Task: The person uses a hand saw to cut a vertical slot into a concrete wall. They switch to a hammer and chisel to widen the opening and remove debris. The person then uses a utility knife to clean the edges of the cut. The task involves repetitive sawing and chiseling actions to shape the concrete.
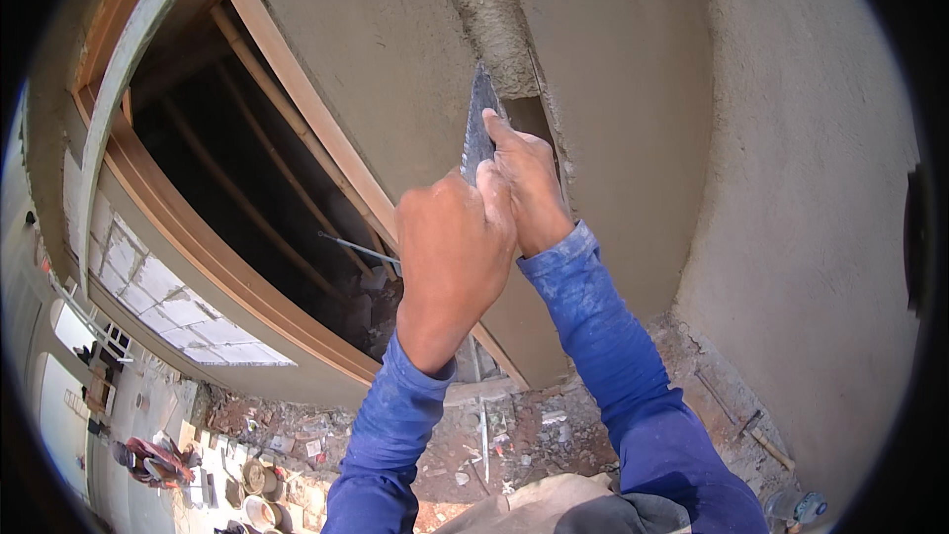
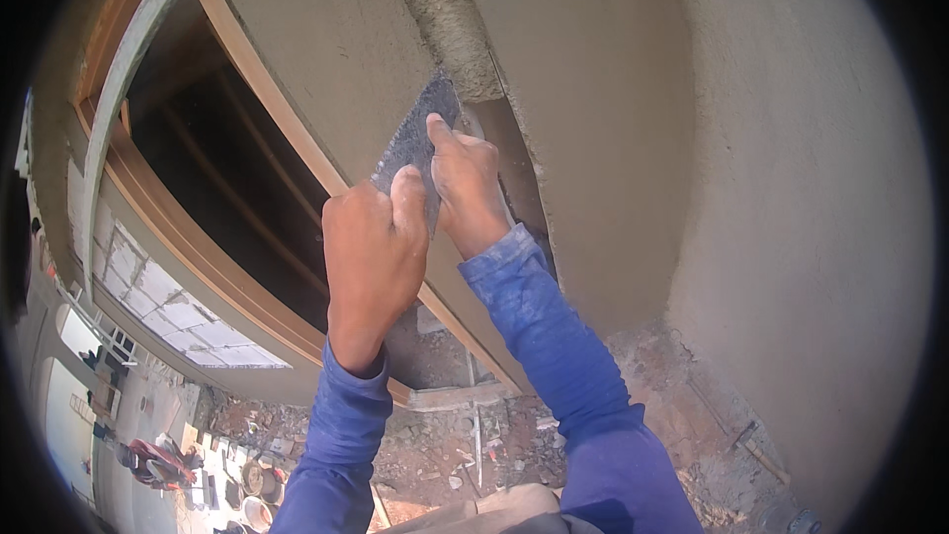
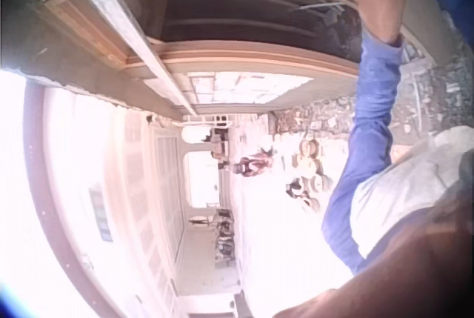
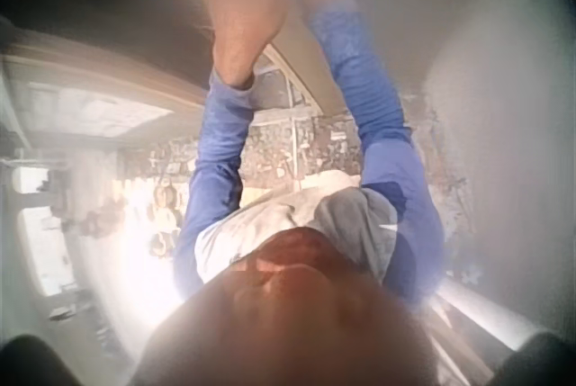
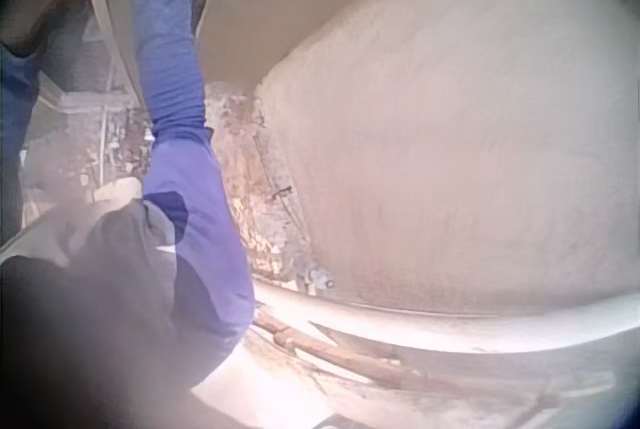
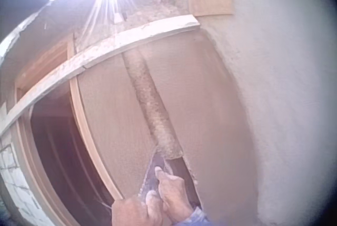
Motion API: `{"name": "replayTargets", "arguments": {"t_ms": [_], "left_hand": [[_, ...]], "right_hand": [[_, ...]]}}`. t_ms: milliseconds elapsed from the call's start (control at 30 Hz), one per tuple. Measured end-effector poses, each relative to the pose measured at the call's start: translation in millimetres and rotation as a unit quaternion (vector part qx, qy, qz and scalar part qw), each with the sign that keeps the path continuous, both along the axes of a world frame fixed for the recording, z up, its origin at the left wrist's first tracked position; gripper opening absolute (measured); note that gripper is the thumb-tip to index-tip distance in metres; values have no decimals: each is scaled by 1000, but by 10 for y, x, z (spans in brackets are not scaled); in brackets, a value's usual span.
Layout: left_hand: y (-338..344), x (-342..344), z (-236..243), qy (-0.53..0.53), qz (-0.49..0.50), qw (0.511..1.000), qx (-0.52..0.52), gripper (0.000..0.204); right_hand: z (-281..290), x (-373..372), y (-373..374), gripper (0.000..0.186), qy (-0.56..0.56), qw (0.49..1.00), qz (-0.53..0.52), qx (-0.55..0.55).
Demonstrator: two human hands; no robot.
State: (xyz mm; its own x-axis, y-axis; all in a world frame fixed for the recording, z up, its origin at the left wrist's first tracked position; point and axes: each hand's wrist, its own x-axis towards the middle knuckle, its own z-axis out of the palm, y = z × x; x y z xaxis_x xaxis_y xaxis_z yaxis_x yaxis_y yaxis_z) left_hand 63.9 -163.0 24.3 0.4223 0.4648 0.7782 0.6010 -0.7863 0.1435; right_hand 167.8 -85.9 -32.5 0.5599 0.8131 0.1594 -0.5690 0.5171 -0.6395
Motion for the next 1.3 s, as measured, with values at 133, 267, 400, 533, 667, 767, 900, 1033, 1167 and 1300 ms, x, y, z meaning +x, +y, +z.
{"name": "replayTargets", "arguments": {"t_ms": [133, 267, 400, 533, 667, 767, 900, 1033, 1167, 1300], "left_hand": [[409, 87, -58, -3, -36, 999, 30, 38], [47, 18, -116, -2, -16, 1000, -21, 39], [180, 16, 27, -1, -5, 1000, -2, 39], [191, 35, -56, 0, -37, 999, 7, 38], [78, 39, 106, -27, -8, 999, 39, 39], [237, 121, -125, -13, -61, 997, 44, 40], [-37, -15, 40, -25, -4, 1000, -11, 39], [453, 129, 79, 12, -54, 996, 68, 42], [-104, -25, 15, -14, 6, 1000, -6, 42], [194, -44, 116, 2, 19, 998, 55, 42]], "right_hand": [[-115, 12, -144, 30, -15, 999, 33, 2], [9, 52, -141, 38, 2, 999, 16, 40], [252, 36, -83, 40, -66, 998, -21, 5], [87, 121, -75, 37, -27, 999, 40, 18], [168, 18, 8, 30, -35, 999, 15, 26], [-65, 524, 456, 29, -84, 987, 36, 131], [119, 23, -92, 33, 7, 999, 33, 16], [305, 193, 112, 33, -9, 1000, 14, -5], [216, 22, -254, 32, -30, 999, 30, -17], [332, 59, -9, 35, -103, 995, -15, 8]]}}
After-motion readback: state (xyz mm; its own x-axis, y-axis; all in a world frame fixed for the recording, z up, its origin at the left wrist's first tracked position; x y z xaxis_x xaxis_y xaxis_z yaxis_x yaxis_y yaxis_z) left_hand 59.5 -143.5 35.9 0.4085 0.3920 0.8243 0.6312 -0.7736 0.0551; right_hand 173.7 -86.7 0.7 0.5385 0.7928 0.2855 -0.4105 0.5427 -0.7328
